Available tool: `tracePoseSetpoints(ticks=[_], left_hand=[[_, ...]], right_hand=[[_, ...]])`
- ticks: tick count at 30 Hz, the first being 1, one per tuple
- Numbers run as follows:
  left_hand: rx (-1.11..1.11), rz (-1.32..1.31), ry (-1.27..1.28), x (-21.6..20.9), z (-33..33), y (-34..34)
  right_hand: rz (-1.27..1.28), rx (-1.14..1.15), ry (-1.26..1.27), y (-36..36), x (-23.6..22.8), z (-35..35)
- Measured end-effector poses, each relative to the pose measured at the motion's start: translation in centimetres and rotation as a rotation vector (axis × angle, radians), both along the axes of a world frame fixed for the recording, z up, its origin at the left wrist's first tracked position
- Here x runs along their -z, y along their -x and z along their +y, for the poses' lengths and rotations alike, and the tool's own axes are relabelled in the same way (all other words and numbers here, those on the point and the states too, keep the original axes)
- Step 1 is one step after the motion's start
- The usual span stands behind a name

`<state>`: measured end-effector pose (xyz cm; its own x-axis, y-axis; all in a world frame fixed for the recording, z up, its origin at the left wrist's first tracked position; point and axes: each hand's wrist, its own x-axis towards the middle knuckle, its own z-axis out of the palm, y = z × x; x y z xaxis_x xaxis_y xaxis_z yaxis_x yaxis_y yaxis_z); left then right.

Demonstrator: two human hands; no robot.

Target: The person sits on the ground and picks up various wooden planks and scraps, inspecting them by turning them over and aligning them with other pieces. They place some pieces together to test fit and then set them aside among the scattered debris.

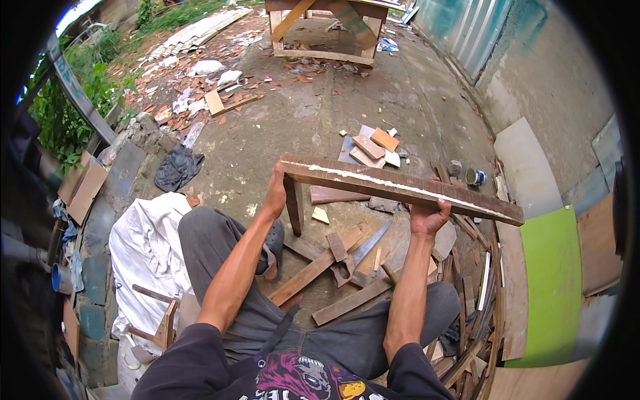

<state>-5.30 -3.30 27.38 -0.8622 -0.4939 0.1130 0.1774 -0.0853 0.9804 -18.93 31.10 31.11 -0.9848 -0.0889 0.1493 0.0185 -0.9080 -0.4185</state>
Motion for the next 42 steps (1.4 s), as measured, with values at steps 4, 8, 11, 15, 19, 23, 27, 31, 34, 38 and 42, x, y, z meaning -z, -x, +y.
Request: tracePoseSetpoints(ticks=[4,8,11,15,19,23,27,31,34,38,42], left_hand=[[-0.03,-0.001,0.026,-0.6,-0.4,-0.2],[0.02,0.001,0.131,-2.4,-2.3,1.2],[0.047,-0.012,0.235,-2.8,-4.6,2.4],[-0.21,0.05,0.27,-1.6,-4.9,4.7],[-0.351,0.066,0.439,-1.2,-5.3,7.4],[-0.38,0.092,0.554,-1.2,-5.1,9.5],[-0.4,0.008,0.486,-1.3,-4.6,9.6],[-0.404,0.032,0.466,-0.8,-3.9,9.8],[-0.312,0.068,0.292,0.0,-6.1,9.8],[-0.137,0.144,0.167,-1.1,-3.7,8.6],[-0.167,0.148,0.227,-1.6,-4.8,8.6]], right_hand=[[-0.002,-0.066,-0.051,0.0,0.7,-0.1],[-0.057,-0.125,-0.161,0.9,0.7,0.8],[-0.112,-0.188,-0.318,0.7,0.4,1.8],[-0.17,-0.274,-0.409,-0.4,0.0,1.8],[-0.218,-0.285,-0.442,0.0,-0.2,2.7],[-0.229,-0.205,-0.394,0.5,0.0,2.7],[-0.233,-0.16,-0.324,-0.1,-0.5,2.3],[-0.291,-0.093,-0.315,-0.7,-0.6,2.3],[-0.284,-0.083,-0.344,-0.5,-0.8,1.2],[-0.285,-0.093,-0.383,-0.6,0.4,2.5],[-0.313,-0.084,-0.378,-0.6,-0.3,1.4]])
